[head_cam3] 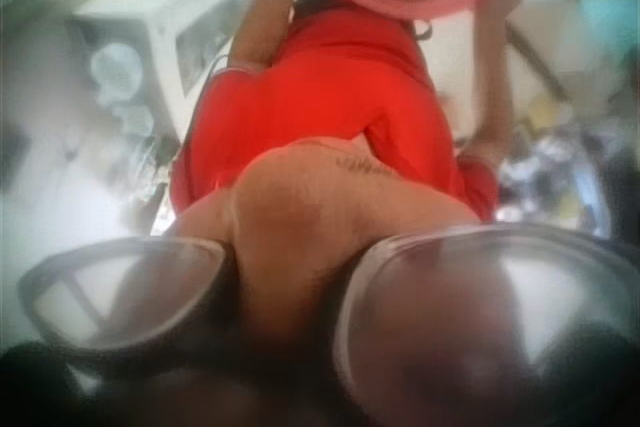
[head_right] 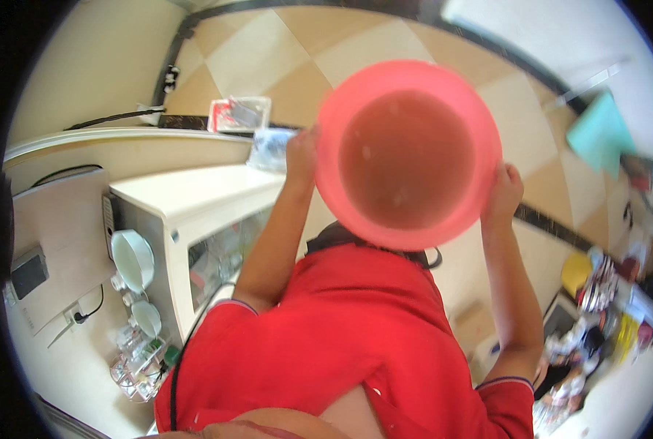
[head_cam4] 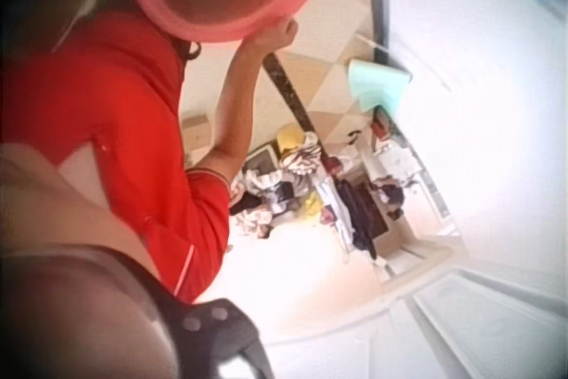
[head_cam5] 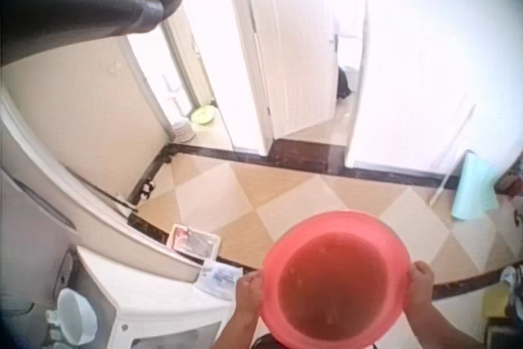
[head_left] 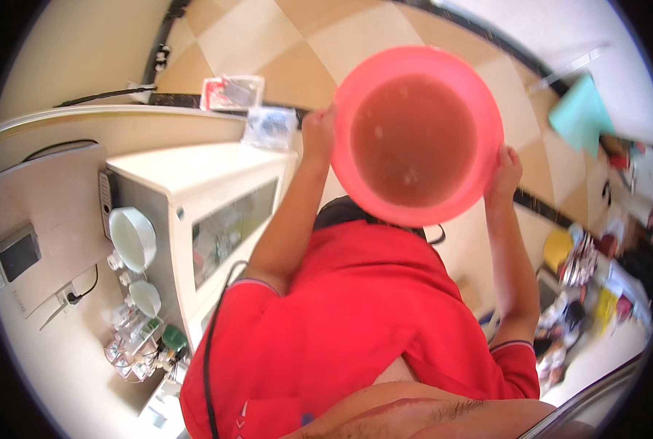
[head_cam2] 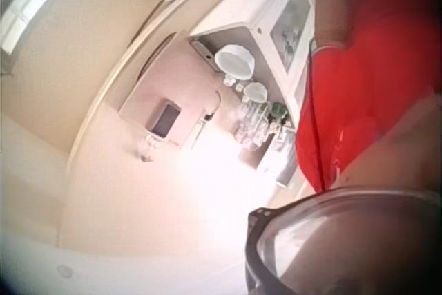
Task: The person washes a white cloth and a gray necktie in a pink basin filled with soapy water, wringing them out by hand and wiping the edge of the basin and a nearby white surface. The person then picks up the pink basin and carries it through a living area into another room.
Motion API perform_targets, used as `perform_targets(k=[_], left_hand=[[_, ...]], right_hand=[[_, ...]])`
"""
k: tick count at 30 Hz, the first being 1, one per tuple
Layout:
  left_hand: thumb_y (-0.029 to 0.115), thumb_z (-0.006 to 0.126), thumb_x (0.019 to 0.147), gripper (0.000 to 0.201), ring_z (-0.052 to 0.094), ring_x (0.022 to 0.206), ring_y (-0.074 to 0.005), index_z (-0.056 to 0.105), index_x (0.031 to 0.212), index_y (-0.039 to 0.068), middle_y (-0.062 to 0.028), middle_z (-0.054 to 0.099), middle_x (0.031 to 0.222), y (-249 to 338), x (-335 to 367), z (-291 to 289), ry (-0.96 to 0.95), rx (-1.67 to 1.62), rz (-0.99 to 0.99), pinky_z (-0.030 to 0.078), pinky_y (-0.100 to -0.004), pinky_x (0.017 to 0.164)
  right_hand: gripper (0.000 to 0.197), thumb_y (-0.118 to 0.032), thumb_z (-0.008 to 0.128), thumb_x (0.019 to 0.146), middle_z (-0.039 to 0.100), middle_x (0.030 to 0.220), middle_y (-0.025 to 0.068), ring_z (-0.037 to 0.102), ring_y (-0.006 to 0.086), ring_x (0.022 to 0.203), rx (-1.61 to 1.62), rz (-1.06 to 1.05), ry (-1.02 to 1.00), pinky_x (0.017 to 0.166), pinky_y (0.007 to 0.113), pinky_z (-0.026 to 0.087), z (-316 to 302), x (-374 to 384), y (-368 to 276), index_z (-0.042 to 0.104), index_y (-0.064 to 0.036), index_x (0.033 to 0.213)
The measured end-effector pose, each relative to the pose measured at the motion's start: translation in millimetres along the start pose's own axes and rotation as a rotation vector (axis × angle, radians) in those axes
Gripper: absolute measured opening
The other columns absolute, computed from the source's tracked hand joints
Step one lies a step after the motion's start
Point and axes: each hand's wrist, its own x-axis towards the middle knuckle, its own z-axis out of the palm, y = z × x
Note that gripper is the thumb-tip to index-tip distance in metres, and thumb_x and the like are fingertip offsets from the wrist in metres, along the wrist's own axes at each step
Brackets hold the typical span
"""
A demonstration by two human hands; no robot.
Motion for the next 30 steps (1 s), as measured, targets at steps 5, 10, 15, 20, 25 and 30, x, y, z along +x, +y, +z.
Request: perform_targets(k=[5, 10, 15, 20, 25, 30], left_hand=[[0.034, 0.059, 0.093, 0.044, 0.044, 0.058, -0.0114, 0.058, 0.070, -0.005, -0.0044, 0.050, 0.056, 52.0, 101.7, -28.7, 0.262, 0.239, 0.046, 0.040, -0.0329, 0.056], [0.031, 0.056, 0.094, 0.043, 0.044, 0.058, -0.0107, 0.059, 0.069, -0.004, -0.0026, 0.052, 0.058, 81.6, 199.1, -58.5, 0.385, 0.251, 0.018, 0.039, -0.0320, 0.054], [0.033, 0.056, 0.093, 0.047, 0.045, 0.055, -0.0105, 0.054, 0.065, -0.004, -0.0042, 0.047, 0.053, 127.5, 289.1, -96.5, 0.522, 0.145, -0.016, 0.038, -0.0358, 0.053], [0.036, 0.059, 0.092, 0.048, 0.043, 0.053, -0.0137, 0.057, 0.065, -0.003, -0.0086, 0.046, 0.053, 166.5, 361.7, -128.6, 0.696, 0.235, 0.114, 0.038, -0.0377, 0.052], [0.037, 0.060, 0.092, 0.047, 0.045, 0.055, -0.0132, 0.060, 0.067, -0.003, -0.0072, 0.050, 0.055, 229.2, 408.9, -174.0, 0.814, 0.203, -0.080, 0.039, -0.0353, 0.053], [0.036, 0.060, 0.092, 0.042, 0.048, 0.059, -0.0097, 0.064, 0.073, -0.001, 0.0002, 0.056, 0.063, 239.4, 456.0, -219.2, 0.960, 0.115, -0.063, 0.041, -0.0299, 0.056]], right_hand=[[0.021, -0.016, 0.057, 0.095, 0.054, 0.070, -0.0025, 0.047, 0.0061, 0.062, -0.062, 0.005, -0.185, 0.057, 0.022, 0.041, 149.8, 91.3, -31.9, 0.056, -0.0048, 0.078], [0.022, -0.017, 0.058, 0.093, 0.053, 0.068, -0.0034, 0.047, 0.0070, 0.060, -0.138, 0.088, -0.311, 0.056, 0.023, 0.040, 287.3, 173.8, -41.6, 0.056, -0.0059, 0.074], [0.015, -0.014, 0.059, 0.093, 0.060, 0.076, 0.0006, 0.056, 0.0107, 0.067, -0.087, 0.122, -0.503, 0.062, 0.026, 0.046, 434.5, 243.6, -34.9, 0.059, -0.0037, 0.082], [0.014, -0.015, 0.058, 0.093, 0.061, 0.081, 0.0017, 0.057, 0.0115, 0.073, -0.026, 0.172, -0.736, 0.064, 0.027, 0.047, 554.9, 273.8, -56.4, 0.061, -0.0014, 0.091], [0.015, -0.014, 0.055, 0.091, 0.058, 0.076, 0.0015, 0.054, 0.0116, 0.068, -0.193, 0.177, -0.853, 0.061, 0.028, 0.046, 685.6, 284.8, -70.4, 0.059, -0.0016, 0.082], [0.017, -0.015, 0.057, 0.090, 0.059, 0.077, 0.0025, 0.053, 0.0119, 0.067, -0.321, 0.105, -0.984, 0.062, 0.029, 0.046, 803.7, 294.6, -52.4, 0.059, -0.0002, 0.081]])
